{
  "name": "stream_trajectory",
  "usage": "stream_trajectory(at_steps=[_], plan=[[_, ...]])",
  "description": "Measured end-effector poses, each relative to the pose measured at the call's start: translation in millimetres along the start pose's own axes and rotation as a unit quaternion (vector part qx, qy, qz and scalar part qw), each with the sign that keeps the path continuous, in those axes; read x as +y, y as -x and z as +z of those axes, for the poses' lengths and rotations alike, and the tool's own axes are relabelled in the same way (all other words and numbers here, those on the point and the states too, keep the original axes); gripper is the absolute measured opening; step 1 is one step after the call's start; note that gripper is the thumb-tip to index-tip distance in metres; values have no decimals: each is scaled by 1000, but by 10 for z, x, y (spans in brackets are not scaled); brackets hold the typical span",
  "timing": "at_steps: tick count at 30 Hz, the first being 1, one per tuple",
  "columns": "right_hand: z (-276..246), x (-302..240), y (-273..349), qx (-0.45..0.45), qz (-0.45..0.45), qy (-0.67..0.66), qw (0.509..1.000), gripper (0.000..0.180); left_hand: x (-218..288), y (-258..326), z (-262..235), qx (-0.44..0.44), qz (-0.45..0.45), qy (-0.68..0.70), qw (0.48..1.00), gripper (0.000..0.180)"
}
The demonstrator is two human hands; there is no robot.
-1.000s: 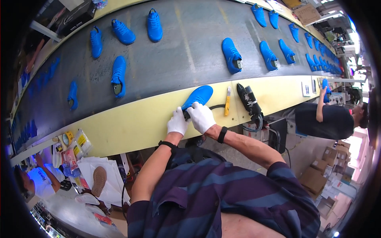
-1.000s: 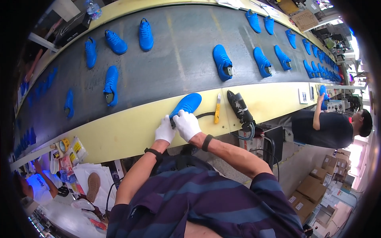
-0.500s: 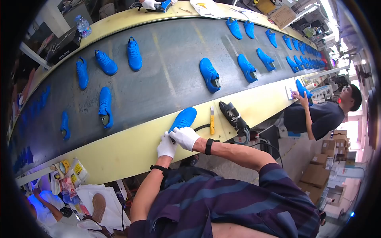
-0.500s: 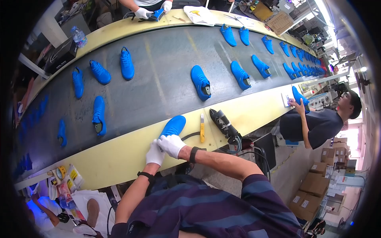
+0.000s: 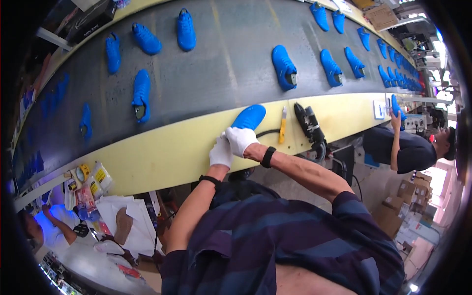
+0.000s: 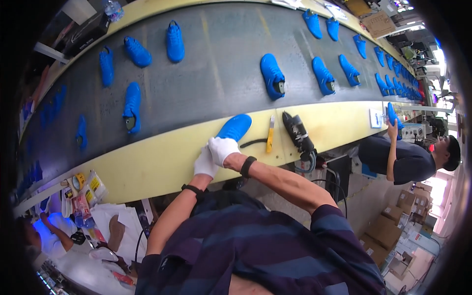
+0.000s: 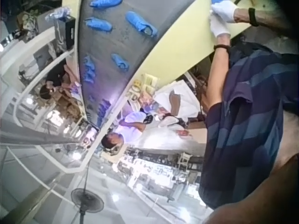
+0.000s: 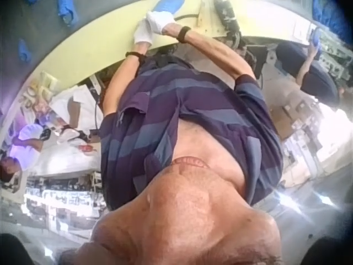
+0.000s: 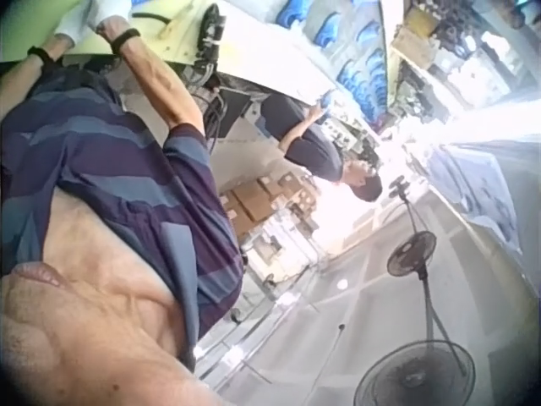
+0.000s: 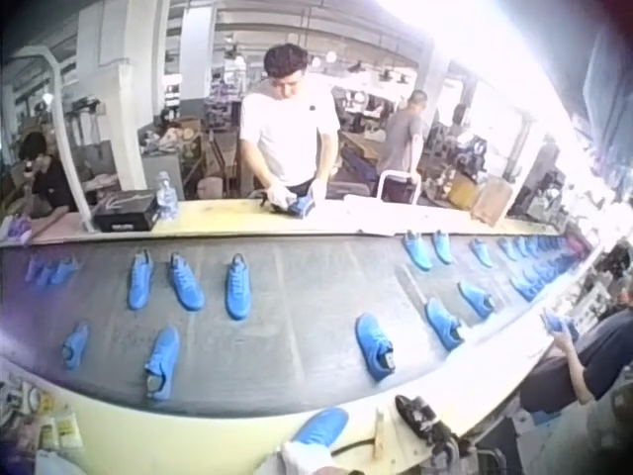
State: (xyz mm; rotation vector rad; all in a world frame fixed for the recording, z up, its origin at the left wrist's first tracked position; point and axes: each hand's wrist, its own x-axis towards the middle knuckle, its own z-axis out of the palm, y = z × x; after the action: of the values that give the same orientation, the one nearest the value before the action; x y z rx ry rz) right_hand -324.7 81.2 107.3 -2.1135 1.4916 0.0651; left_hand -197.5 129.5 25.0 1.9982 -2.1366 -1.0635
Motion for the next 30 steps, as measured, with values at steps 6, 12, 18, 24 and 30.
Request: stream_trajectory(at_steps=[6,12,18,24,30], plan=[[16,-61,55,16,24,-14,999,21,11,-12,3,-1,2,-30,1000,45],[7,-128,80,-3,69,-23,997,21,-27,35,81,-9,3,-28,1000,49],[47,-158,145,38,71,-37,996,23,-52,4,78,5,33,-36,999,52],[-106,-174,598,118,14,-98,988,16,149,156,-321,-77,6,1,997,72],[408,218,1141,163,123,-217,955,17,-820,15,-333,-159,40,237,957,68]])
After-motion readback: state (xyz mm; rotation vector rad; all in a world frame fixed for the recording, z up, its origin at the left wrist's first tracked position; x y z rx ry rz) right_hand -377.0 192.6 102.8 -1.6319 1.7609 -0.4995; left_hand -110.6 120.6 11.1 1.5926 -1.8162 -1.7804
